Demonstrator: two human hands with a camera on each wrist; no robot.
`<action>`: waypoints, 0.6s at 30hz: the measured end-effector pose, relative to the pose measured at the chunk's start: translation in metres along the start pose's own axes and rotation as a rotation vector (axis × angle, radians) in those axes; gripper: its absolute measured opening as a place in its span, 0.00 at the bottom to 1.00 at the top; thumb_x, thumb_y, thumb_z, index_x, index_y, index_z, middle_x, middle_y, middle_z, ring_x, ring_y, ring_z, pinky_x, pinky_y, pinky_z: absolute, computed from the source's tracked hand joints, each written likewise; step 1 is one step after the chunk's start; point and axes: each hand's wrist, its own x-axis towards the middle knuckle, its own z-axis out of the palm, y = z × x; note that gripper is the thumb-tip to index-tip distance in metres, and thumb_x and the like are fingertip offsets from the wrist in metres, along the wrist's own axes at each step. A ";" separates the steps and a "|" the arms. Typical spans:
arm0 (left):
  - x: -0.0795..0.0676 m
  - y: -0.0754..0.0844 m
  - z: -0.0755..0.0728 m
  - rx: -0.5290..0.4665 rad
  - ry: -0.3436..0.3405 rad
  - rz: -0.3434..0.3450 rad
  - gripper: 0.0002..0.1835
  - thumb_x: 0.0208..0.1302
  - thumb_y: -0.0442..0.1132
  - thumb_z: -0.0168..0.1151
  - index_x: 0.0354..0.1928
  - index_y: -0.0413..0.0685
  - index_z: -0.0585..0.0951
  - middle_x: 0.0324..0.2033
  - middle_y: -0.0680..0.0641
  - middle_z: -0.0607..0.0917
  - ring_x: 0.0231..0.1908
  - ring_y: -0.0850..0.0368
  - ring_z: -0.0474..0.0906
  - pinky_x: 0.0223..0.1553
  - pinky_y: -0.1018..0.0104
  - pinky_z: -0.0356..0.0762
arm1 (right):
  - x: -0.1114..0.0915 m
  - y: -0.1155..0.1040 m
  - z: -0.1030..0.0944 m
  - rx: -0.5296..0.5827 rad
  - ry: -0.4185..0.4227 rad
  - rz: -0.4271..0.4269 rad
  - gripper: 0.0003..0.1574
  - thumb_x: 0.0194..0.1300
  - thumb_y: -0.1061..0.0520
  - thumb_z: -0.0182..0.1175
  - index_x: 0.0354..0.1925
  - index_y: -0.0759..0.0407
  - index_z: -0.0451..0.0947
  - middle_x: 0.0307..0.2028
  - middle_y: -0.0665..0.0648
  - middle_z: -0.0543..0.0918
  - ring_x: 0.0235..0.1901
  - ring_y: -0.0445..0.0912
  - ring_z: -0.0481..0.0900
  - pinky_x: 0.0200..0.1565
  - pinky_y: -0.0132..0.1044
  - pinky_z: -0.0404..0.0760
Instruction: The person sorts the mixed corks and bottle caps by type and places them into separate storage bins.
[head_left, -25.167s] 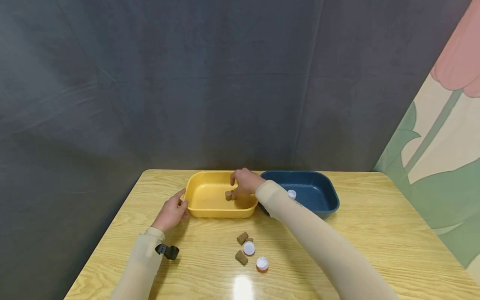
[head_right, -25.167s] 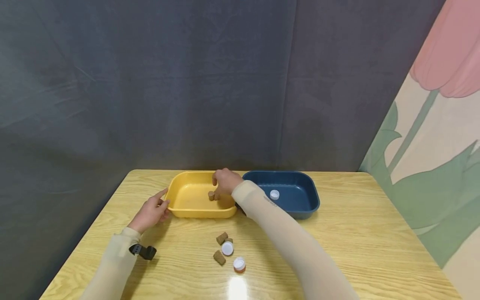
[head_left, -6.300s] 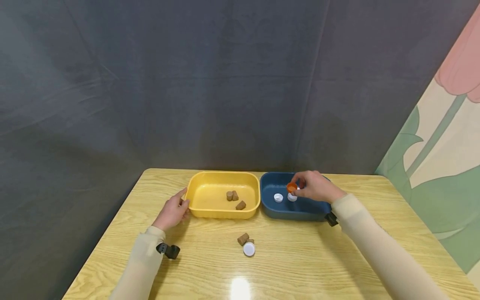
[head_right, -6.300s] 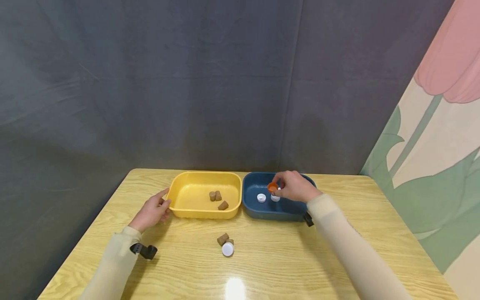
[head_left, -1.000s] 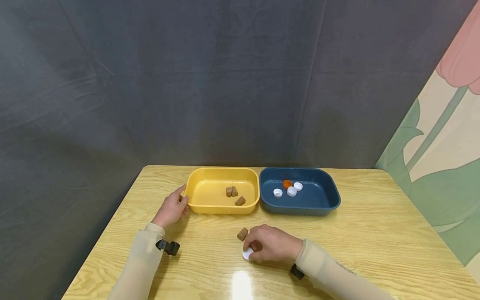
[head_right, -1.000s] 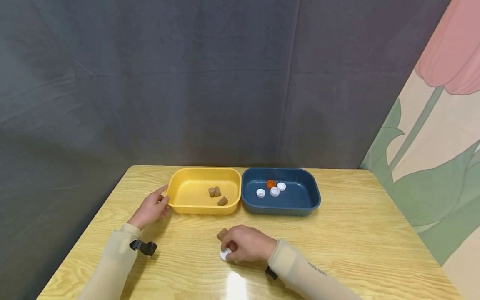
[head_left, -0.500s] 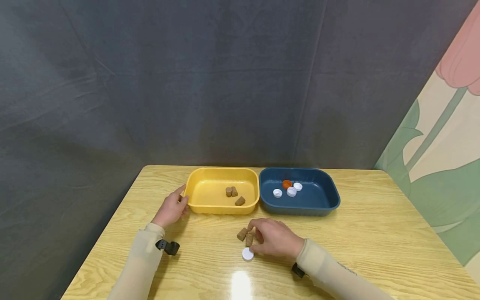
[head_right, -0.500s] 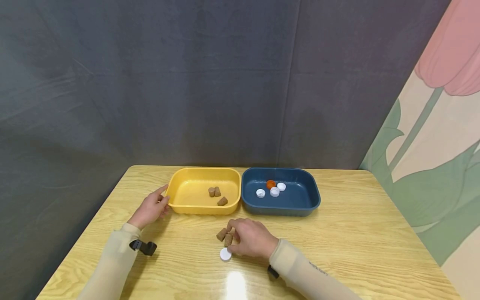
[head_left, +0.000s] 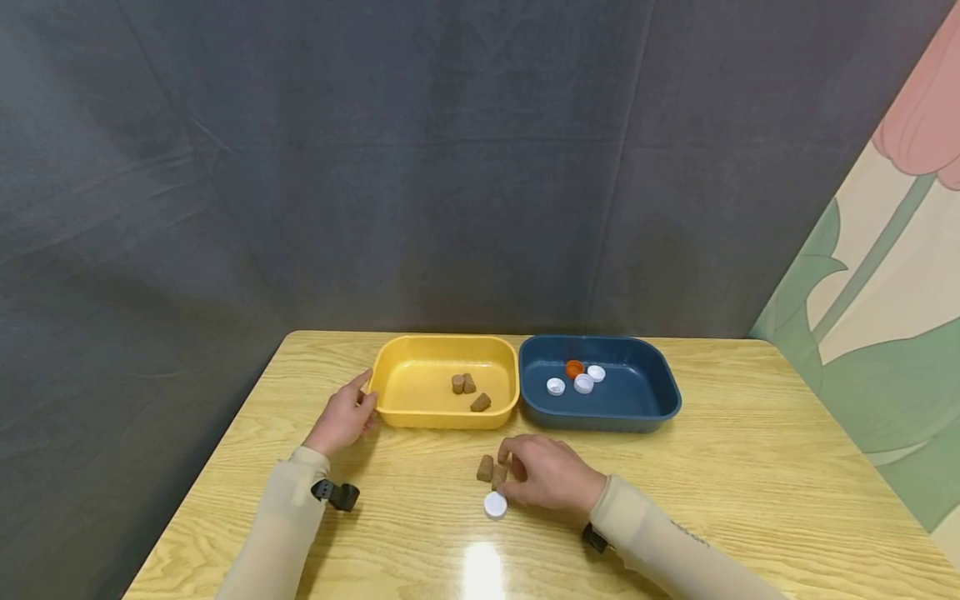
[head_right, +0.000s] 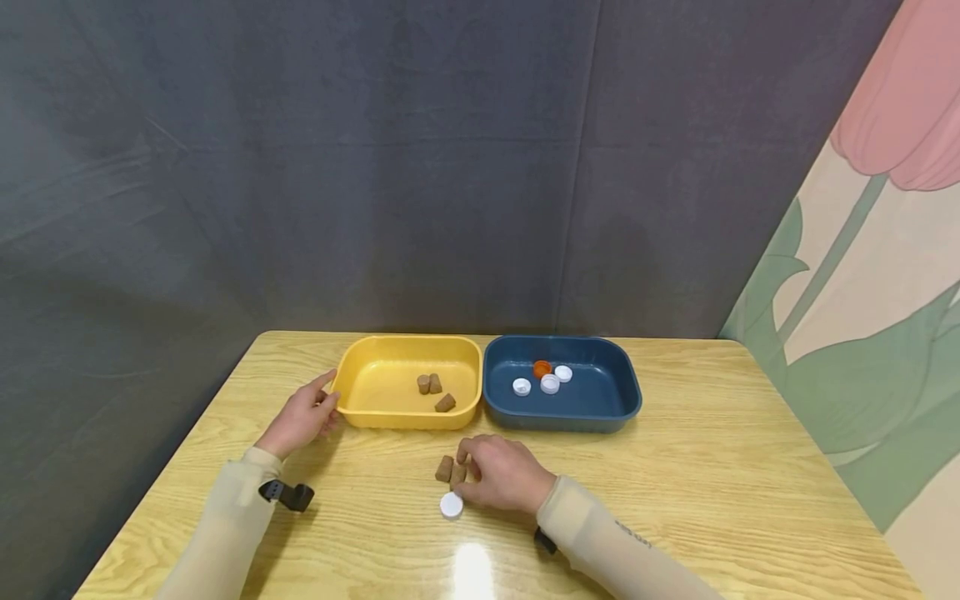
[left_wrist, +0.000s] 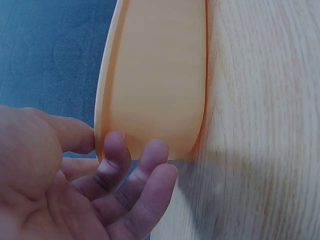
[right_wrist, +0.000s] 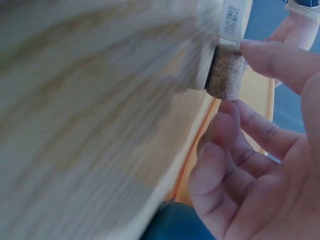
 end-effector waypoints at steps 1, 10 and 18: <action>0.000 0.000 0.000 0.001 0.000 0.002 0.30 0.80 0.37 0.45 0.77 0.35 0.52 0.31 0.38 0.78 0.27 0.50 0.77 0.27 0.63 0.77 | 0.000 0.000 0.000 -0.004 0.009 -0.003 0.13 0.55 0.47 0.72 0.37 0.48 0.80 0.22 0.42 0.73 0.23 0.35 0.69 0.25 0.31 0.69; 0.001 0.000 -0.002 0.001 0.003 0.002 0.30 0.80 0.37 0.45 0.78 0.36 0.52 0.30 0.40 0.77 0.26 0.54 0.75 0.28 0.62 0.77 | 0.003 0.004 0.002 -0.032 0.050 0.002 0.12 0.55 0.48 0.69 0.36 0.48 0.80 0.22 0.40 0.73 0.24 0.35 0.70 0.25 0.31 0.70; 0.001 0.000 -0.001 0.000 -0.002 -0.009 0.30 0.80 0.37 0.45 0.78 0.36 0.52 0.31 0.40 0.77 0.27 0.51 0.76 0.29 0.60 0.78 | 0.004 0.004 0.003 -0.050 0.048 -0.009 0.14 0.52 0.46 0.72 0.35 0.49 0.81 0.22 0.41 0.73 0.24 0.35 0.69 0.24 0.30 0.69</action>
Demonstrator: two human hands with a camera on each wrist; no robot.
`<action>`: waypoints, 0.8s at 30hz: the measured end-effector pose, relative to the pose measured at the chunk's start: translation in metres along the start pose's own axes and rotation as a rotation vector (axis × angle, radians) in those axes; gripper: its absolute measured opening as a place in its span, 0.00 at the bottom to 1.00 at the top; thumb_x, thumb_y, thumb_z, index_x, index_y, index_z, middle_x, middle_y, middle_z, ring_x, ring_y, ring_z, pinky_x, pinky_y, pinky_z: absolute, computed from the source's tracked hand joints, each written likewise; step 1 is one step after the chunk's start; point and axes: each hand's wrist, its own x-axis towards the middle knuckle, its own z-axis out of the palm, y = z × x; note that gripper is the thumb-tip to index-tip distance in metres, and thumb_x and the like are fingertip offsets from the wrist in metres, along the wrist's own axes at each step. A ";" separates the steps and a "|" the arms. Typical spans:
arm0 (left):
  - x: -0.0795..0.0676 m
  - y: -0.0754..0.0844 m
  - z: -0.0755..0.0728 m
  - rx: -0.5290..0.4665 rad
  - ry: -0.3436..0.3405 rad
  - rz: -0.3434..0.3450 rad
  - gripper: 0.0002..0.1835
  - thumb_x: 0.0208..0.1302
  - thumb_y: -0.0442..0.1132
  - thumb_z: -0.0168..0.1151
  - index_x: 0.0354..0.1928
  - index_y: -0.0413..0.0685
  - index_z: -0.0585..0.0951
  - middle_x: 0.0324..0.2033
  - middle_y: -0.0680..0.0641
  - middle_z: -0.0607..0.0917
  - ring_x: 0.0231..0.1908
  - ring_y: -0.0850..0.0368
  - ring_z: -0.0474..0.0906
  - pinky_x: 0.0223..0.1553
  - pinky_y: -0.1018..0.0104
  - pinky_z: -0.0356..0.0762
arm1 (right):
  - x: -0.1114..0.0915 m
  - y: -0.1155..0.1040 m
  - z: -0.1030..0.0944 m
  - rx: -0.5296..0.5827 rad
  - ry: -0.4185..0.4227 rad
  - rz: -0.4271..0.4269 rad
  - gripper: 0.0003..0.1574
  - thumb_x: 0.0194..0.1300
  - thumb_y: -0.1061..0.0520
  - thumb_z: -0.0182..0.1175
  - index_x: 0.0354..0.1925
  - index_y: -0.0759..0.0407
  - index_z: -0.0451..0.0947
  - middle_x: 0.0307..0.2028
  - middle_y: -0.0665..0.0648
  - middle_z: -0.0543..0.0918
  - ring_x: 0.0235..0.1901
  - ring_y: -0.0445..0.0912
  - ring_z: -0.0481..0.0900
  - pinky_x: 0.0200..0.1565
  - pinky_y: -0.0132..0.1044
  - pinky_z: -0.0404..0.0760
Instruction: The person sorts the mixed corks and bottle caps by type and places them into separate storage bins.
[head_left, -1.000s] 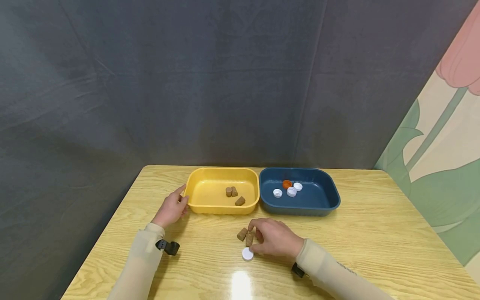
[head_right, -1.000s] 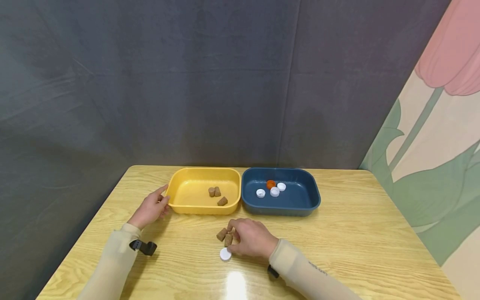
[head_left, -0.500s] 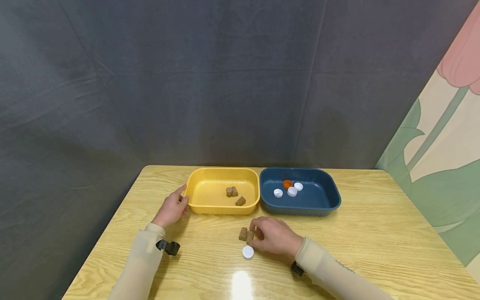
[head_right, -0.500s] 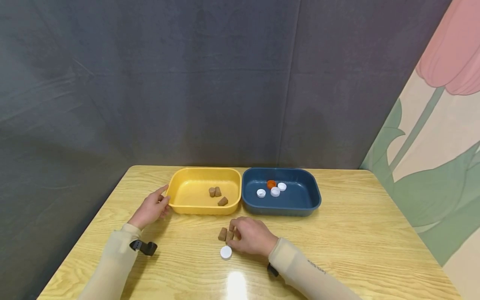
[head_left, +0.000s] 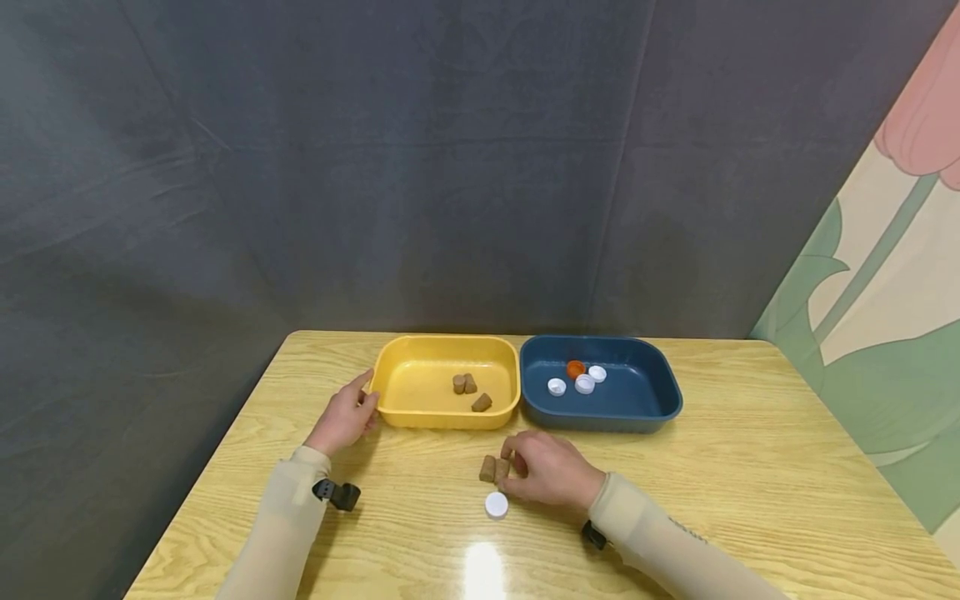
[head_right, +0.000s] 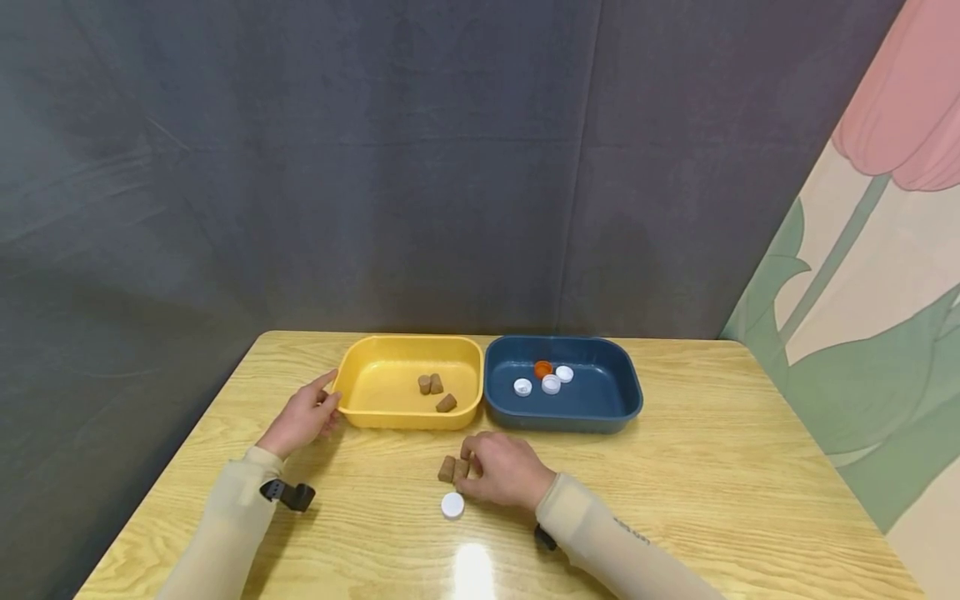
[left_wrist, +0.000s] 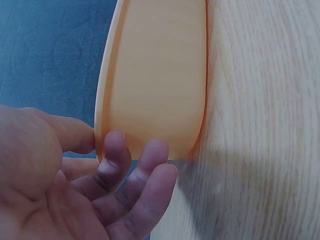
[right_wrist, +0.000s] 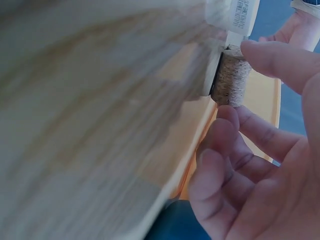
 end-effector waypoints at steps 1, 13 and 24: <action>0.000 0.000 0.000 -0.002 0.000 -0.002 0.30 0.80 0.37 0.45 0.78 0.36 0.52 0.31 0.40 0.77 0.27 0.51 0.76 0.29 0.60 0.78 | 0.000 0.000 0.000 0.000 -0.003 0.001 0.15 0.52 0.46 0.73 0.35 0.49 0.81 0.22 0.41 0.73 0.24 0.35 0.69 0.24 0.30 0.68; 0.002 -0.003 0.001 -0.002 -0.004 -0.001 0.31 0.79 0.37 0.46 0.78 0.36 0.52 0.31 0.40 0.78 0.27 0.50 0.77 0.27 0.64 0.77 | 0.001 0.001 -0.001 -0.002 -0.027 0.002 0.16 0.51 0.44 0.75 0.35 0.48 0.81 0.23 0.42 0.74 0.26 0.36 0.69 0.25 0.31 0.69; 0.002 -0.001 0.000 0.008 -0.004 -0.011 0.31 0.80 0.37 0.46 0.78 0.36 0.52 0.32 0.40 0.77 0.28 0.51 0.78 0.29 0.63 0.78 | 0.006 -0.006 -0.020 0.021 0.004 -0.002 0.16 0.53 0.50 0.75 0.39 0.52 0.83 0.25 0.46 0.77 0.25 0.37 0.70 0.24 0.31 0.70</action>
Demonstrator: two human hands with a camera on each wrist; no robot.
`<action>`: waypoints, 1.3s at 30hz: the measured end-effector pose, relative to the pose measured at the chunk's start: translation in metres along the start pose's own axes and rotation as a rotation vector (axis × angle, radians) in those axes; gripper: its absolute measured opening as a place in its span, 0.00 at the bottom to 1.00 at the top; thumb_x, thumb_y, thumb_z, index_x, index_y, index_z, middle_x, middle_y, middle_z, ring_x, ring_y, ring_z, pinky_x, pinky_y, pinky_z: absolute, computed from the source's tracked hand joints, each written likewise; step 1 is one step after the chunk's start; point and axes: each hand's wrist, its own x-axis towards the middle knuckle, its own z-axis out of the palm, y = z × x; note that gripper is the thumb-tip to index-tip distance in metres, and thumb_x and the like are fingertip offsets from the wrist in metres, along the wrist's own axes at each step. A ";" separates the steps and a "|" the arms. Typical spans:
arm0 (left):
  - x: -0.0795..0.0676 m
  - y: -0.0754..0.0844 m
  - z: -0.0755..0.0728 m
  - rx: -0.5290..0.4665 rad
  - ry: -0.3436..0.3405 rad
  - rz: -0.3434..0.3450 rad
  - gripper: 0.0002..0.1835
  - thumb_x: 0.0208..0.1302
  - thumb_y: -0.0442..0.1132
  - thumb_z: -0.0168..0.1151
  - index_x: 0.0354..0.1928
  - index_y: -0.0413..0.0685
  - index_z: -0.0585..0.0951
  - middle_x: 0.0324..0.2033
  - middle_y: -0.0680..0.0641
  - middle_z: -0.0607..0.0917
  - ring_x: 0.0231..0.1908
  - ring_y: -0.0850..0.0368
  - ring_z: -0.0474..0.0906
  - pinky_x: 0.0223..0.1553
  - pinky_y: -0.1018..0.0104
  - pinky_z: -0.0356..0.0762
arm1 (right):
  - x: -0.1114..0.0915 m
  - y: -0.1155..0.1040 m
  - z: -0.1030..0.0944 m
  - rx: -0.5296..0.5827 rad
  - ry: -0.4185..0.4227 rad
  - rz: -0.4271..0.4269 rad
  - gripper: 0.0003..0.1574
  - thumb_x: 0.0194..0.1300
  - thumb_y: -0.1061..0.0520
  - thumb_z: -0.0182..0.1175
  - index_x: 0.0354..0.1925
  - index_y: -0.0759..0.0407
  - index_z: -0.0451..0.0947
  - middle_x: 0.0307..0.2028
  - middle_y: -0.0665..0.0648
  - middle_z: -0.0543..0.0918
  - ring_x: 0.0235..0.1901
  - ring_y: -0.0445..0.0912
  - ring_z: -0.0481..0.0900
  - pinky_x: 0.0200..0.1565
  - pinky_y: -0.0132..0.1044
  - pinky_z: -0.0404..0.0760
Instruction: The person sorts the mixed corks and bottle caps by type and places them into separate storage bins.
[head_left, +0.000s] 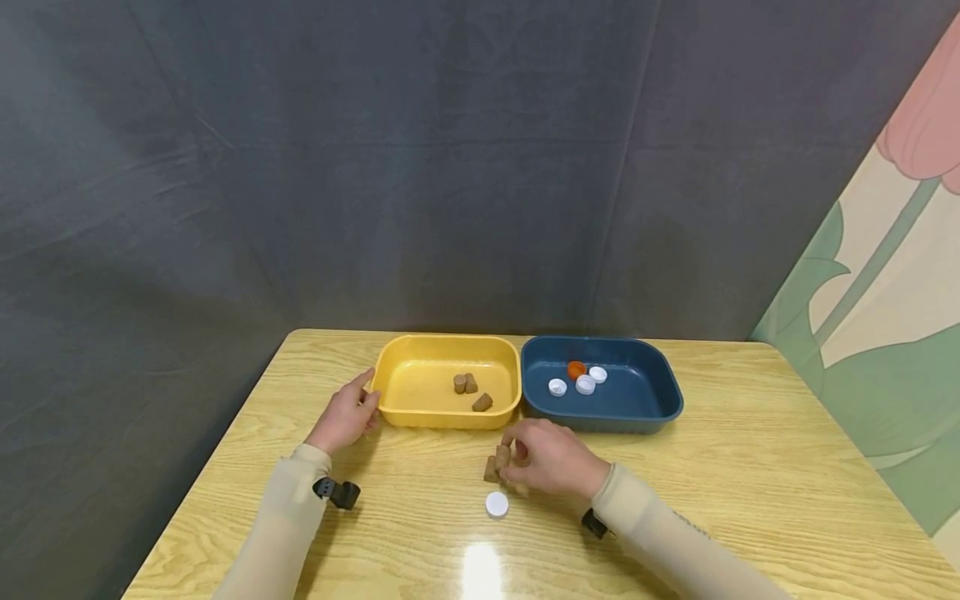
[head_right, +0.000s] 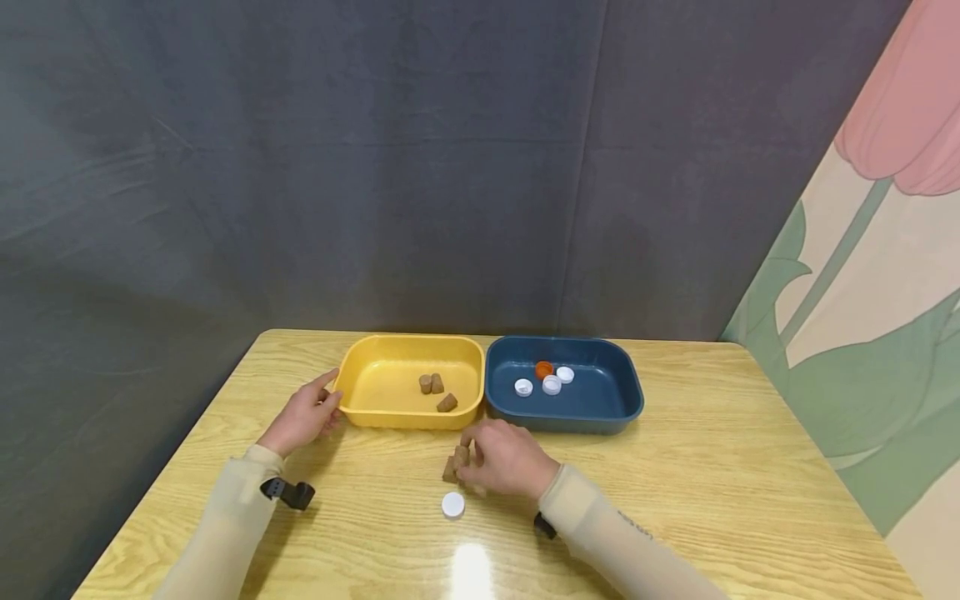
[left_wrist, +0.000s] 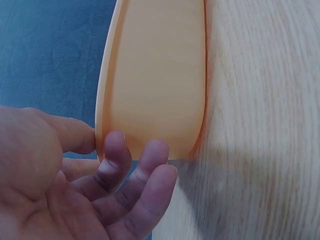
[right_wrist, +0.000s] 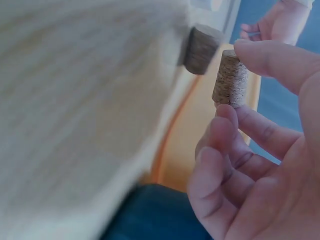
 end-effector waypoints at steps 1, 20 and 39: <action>0.000 0.000 0.000 0.005 -0.001 0.004 0.31 0.79 0.37 0.46 0.78 0.35 0.52 0.32 0.40 0.77 0.28 0.51 0.78 0.29 0.64 0.78 | 0.001 0.000 -0.002 -0.002 0.007 -0.001 0.16 0.53 0.50 0.75 0.40 0.52 0.83 0.25 0.46 0.77 0.25 0.37 0.70 0.24 0.31 0.70; -0.004 -0.001 -0.001 -0.017 -0.001 0.016 0.31 0.80 0.37 0.46 0.78 0.35 0.52 0.32 0.38 0.79 0.29 0.49 0.79 0.28 0.64 0.78 | 0.042 -0.008 -0.038 -0.022 0.048 -0.022 0.16 0.56 0.49 0.73 0.41 0.53 0.84 0.26 0.52 0.80 0.24 0.40 0.71 0.23 0.32 0.71; -0.002 -0.003 0.001 -0.014 0.007 0.030 0.30 0.80 0.37 0.46 0.77 0.35 0.52 0.31 0.38 0.78 0.28 0.49 0.79 0.28 0.62 0.78 | 0.104 -0.012 -0.044 -0.102 -0.064 -0.030 0.13 0.61 0.50 0.70 0.43 0.53 0.83 0.23 0.48 0.75 0.22 0.41 0.70 0.23 0.33 0.66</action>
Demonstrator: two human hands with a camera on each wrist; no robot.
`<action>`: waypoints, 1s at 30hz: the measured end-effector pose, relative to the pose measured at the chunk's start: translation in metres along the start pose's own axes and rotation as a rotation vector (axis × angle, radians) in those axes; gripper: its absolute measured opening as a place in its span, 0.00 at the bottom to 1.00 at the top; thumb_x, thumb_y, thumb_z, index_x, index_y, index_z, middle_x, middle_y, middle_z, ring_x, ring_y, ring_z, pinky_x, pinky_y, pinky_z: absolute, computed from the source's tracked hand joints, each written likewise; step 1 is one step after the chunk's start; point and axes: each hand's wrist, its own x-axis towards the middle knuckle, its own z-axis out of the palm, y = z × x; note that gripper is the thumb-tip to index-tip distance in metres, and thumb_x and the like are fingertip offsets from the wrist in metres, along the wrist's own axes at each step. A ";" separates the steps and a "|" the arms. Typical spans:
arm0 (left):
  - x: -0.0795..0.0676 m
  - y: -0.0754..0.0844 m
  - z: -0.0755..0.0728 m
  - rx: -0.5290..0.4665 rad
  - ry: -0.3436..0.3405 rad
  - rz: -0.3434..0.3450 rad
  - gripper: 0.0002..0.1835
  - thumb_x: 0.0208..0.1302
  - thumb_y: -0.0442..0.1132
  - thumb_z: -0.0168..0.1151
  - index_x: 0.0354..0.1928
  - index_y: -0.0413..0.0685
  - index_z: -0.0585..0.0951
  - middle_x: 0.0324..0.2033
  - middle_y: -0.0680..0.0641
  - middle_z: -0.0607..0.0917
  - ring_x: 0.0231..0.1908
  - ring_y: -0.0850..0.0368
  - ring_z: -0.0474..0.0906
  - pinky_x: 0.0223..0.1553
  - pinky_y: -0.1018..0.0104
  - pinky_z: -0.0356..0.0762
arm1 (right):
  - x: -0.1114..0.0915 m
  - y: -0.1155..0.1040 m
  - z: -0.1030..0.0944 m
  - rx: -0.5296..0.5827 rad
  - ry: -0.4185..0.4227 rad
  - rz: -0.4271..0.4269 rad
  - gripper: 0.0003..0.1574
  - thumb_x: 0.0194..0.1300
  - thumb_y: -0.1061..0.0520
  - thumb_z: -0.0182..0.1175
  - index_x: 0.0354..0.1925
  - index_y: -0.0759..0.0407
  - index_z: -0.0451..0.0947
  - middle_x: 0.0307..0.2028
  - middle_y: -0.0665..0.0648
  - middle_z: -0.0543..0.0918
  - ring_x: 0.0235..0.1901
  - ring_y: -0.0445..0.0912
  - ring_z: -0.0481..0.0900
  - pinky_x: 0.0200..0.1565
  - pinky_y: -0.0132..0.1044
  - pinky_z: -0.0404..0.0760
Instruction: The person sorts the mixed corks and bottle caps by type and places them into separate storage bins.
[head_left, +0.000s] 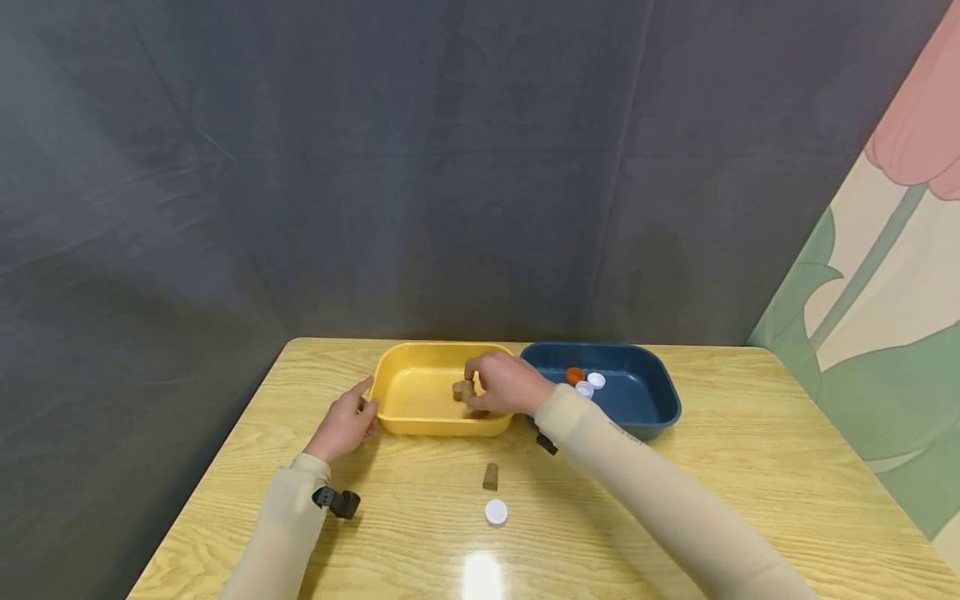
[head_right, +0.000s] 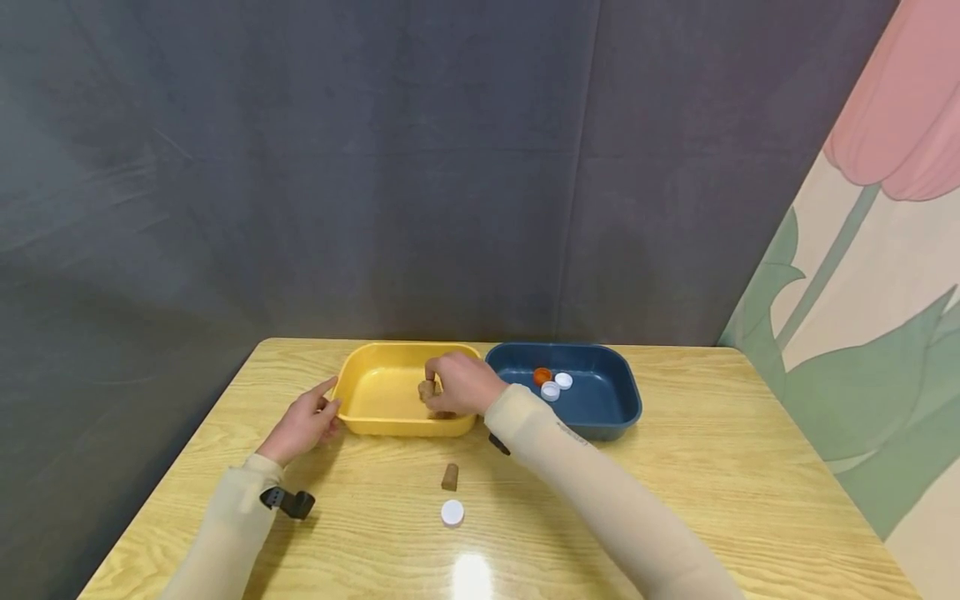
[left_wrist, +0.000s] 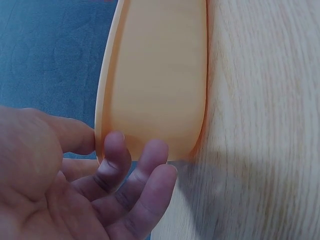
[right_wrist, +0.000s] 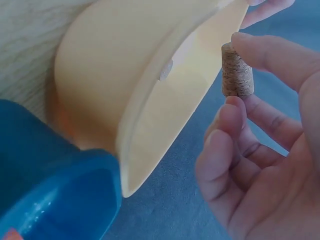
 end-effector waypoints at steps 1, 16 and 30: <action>0.000 0.000 0.000 0.002 0.001 -0.002 0.30 0.80 0.37 0.46 0.77 0.35 0.53 0.31 0.38 0.78 0.28 0.49 0.79 0.28 0.63 0.77 | 0.003 0.000 0.000 0.005 -0.006 -0.002 0.12 0.62 0.51 0.69 0.42 0.53 0.83 0.23 0.48 0.75 0.22 0.41 0.70 0.23 0.33 0.66; 0.000 0.000 0.000 0.006 0.006 -0.007 0.30 0.79 0.37 0.46 0.77 0.35 0.53 0.32 0.39 0.78 0.29 0.48 0.80 0.27 0.63 0.78 | 0.047 -0.001 0.005 0.015 -0.137 0.093 0.11 0.62 0.52 0.68 0.42 0.53 0.82 0.27 0.49 0.79 0.23 0.42 0.71 0.29 0.35 0.73; 0.001 0.000 -0.001 0.010 -0.003 -0.004 0.30 0.80 0.37 0.45 0.77 0.35 0.52 0.32 0.38 0.79 0.28 0.50 0.79 0.27 0.63 0.78 | 0.071 0.000 0.015 0.005 -0.258 0.188 0.04 0.61 0.54 0.68 0.35 0.48 0.82 0.24 0.49 0.84 0.24 0.42 0.78 0.33 0.36 0.77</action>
